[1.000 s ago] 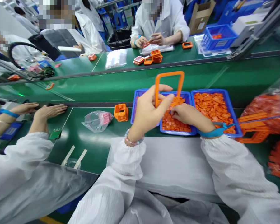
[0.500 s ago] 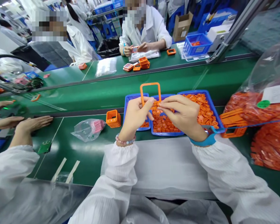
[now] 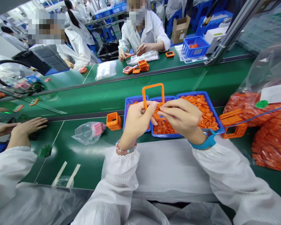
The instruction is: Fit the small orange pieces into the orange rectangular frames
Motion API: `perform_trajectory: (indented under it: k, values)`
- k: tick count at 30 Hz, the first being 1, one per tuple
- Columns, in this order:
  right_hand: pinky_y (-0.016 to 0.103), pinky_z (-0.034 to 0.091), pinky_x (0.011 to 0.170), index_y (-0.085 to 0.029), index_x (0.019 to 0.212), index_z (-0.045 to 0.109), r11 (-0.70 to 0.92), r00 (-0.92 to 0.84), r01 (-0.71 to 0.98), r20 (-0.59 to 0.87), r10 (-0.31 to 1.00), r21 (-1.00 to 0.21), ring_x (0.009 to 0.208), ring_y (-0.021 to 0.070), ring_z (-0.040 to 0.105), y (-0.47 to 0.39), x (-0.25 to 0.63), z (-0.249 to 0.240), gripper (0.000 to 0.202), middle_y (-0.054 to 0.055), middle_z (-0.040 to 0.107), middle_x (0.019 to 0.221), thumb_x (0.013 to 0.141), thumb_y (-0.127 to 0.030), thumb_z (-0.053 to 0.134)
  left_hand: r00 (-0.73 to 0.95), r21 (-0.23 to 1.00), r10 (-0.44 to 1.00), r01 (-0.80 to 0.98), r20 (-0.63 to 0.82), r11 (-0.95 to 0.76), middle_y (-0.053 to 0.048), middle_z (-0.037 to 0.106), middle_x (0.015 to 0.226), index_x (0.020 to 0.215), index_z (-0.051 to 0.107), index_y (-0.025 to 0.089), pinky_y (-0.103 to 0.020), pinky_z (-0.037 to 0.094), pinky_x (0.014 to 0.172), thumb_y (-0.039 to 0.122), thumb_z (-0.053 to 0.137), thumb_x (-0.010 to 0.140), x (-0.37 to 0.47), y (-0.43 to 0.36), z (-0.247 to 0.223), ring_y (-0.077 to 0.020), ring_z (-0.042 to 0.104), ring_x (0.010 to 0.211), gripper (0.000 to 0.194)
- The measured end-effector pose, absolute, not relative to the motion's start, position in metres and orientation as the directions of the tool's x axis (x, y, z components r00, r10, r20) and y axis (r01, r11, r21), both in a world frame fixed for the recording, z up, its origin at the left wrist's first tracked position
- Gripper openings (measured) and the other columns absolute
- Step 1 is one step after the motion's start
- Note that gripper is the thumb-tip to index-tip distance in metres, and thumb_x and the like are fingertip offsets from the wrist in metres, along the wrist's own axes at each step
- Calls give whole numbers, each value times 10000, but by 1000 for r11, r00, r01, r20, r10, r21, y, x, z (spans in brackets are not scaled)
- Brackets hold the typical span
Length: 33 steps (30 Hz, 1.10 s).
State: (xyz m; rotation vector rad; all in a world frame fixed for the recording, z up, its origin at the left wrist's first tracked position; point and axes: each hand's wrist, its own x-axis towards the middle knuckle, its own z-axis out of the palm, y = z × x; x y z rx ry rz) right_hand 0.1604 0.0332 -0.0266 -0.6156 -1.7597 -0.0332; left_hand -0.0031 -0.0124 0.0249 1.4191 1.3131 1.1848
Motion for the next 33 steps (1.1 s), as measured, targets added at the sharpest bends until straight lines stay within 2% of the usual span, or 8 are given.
perform_trajectory:
  k: [5,9,12,14,18,23,28,33]
  values:
    - [290,593,643,-242,817,770,869,-121,429,937,327,-247,713,163,710,34,158,-29,124,40,758,808,921,-302,739,15,980,993,161,116,-117,-2,680,594,977,743,149,-197,465,473,536,655,931,-1,-14,25,-115,653,488,399]
    - [297,574,570,-256,777,752,833,-89,505,946,310,-225,626,161,686,28,160,-26,150,23,743,739,913,-320,751,26,983,993,138,117,-119,4,672,607,977,736,134,-196,504,509,523,631,948,3,-15,26,-110,658,490,404]
    - [289,567,561,-265,828,755,887,-96,435,971,218,-156,634,163,693,24,161,-23,68,20,751,762,880,-231,782,40,989,996,124,75,-80,-5,677,619,999,734,123,-202,525,519,539,609,955,5,-16,27,-121,674,502,437]
    - [287,565,576,-266,845,759,893,-87,422,973,214,-159,649,162,696,22,161,-22,82,21,750,774,867,-192,788,50,992,997,109,66,-71,-13,690,648,999,733,120,-197,522,507,544,612,951,5,-16,27,-122,682,508,443]
    - [307,547,592,-265,775,757,812,-31,497,929,369,-306,636,156,662,20,156,-21,126,23,720,736,898,-236,754,60,990,996,113,72,-78,-32,722,708,1003,739,129,-187,495,471,579,586,954,9,-14,23,-121,688,511,477]
    - [289,494,545,-244,734,752,703,32,429,788,615,-567,567,133,576,15,150,-14,171,7,650,633,901,-273,725,79,989,995,128,58,-68,-33,724,683,1096,727,134,-184,471,451,590,492,996,13,-12,17,-126,689,506,523]
    - [267,537,551,-204,784,764,501,23,214,517,856,-839,600,144,651,17,150,-10,111,14,714,683,848,-293,745,87,984,994,158,72,-85,-31,731,696,1131,708,139,-197,472,464,565,484,1008,13,-10,13,-118,672,486,497]
    - [244,532,493,-185,734,715,353,24,58,355,934,-934,556,142,654,24,153,-8,194,18,704,650,794,-351,798,81,974,995,213,65,-81,-6,674,599,1140,711,134,-192,448,462,519,459,1025,16,-8,9,-125,684,497,474]
